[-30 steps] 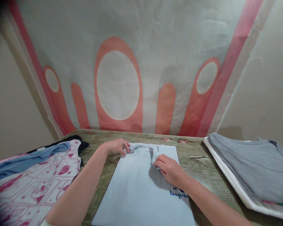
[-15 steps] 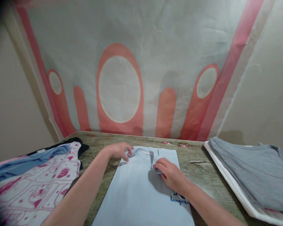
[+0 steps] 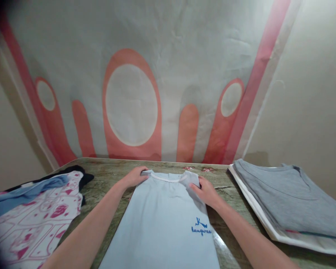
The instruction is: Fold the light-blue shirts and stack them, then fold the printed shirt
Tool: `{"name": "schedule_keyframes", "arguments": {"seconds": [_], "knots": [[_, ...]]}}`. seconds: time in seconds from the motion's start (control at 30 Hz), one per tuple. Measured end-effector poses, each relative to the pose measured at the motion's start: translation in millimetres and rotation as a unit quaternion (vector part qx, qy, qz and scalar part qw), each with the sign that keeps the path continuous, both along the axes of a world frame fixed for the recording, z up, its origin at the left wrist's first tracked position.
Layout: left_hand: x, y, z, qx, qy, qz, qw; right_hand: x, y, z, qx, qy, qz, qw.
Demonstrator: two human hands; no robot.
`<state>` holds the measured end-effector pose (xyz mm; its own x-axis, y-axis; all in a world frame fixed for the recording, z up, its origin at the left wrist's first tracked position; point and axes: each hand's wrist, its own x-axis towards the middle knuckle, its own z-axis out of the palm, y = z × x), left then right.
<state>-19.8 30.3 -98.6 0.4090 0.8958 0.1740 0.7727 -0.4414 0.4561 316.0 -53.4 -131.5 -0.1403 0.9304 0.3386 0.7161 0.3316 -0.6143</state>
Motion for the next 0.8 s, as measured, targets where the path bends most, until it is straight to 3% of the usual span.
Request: {"name": "schedule_keyframes", "arguments": {"seconds": [0.13,0.27,0.43,0.8], "knots": [[6,2,-3.4,0.043,0.016,0.006,0.999,6,0,4.7,-0.009,0.009,0.082,0.997],[27,2,-6.8,0.068,0.049,-0.002,0.997,12,5,4.3,-0.013,0.029,0.110,0.993],[40,2,-9.2,0.048,0.062,0.010,0.997,14,12,1.0,-0.005,0.058,0.102,0.993],[21,7,0.4,0.045,0.021,-0.023,0.998,12,22,-4.5,-0.046,0.089,0.052,0.994]]}}
